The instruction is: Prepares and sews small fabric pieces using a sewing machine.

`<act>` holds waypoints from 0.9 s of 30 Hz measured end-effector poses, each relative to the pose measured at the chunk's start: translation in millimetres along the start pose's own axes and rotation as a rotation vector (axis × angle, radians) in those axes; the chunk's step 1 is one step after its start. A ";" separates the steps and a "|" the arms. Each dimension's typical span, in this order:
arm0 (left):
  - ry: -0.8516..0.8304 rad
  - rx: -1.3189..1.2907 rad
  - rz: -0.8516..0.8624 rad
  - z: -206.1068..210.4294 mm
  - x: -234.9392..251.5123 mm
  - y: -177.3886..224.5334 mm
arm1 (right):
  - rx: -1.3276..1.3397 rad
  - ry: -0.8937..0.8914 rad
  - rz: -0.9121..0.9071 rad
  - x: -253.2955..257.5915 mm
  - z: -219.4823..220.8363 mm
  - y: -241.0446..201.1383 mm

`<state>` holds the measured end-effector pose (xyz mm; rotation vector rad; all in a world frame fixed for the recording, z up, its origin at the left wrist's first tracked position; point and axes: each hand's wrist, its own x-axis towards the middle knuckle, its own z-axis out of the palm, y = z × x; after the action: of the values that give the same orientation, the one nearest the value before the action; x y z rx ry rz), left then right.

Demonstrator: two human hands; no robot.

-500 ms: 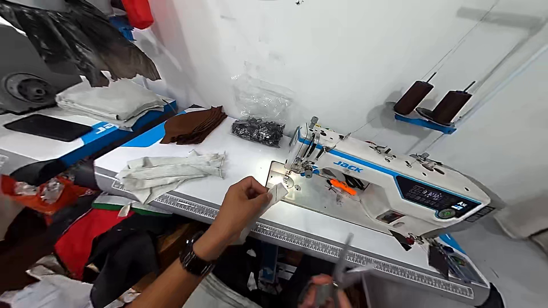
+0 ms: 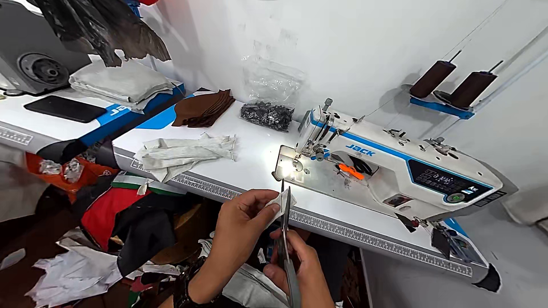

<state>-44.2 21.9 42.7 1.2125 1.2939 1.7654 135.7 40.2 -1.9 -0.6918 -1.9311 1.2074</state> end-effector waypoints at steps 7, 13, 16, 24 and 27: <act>-0.038 0.020 -0.022 -3.8 0.1 -5.9 | -0.060 0.025 0.011 -2.5 0.3 6.1; -0.045 -0.006 -0.045 -5.9 0.5 -7.0 | -0.088 0.064 0.008 -9.0 2.8 10.1; -0.054 0.001 -0.050 -6.5 -0.5 -8.9 | -0.048 0.038 0.020 -10.7 4.5 11.0; -0.048 0.032 -0.043 -4.1 -4.6 -12.2 | -0.073 0.045 0.016 -5.8 4.2 12.6; -0.074 0.025 -0.058 -5.6 -3.3 -14.8 | -0.031 0.061 0.041 -10.3 5.9 13.5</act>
<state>-48.6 21.7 27.1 1.2308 1.2986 1.6525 137.6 35.0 -19.0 -0.7792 -1.8968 1.1698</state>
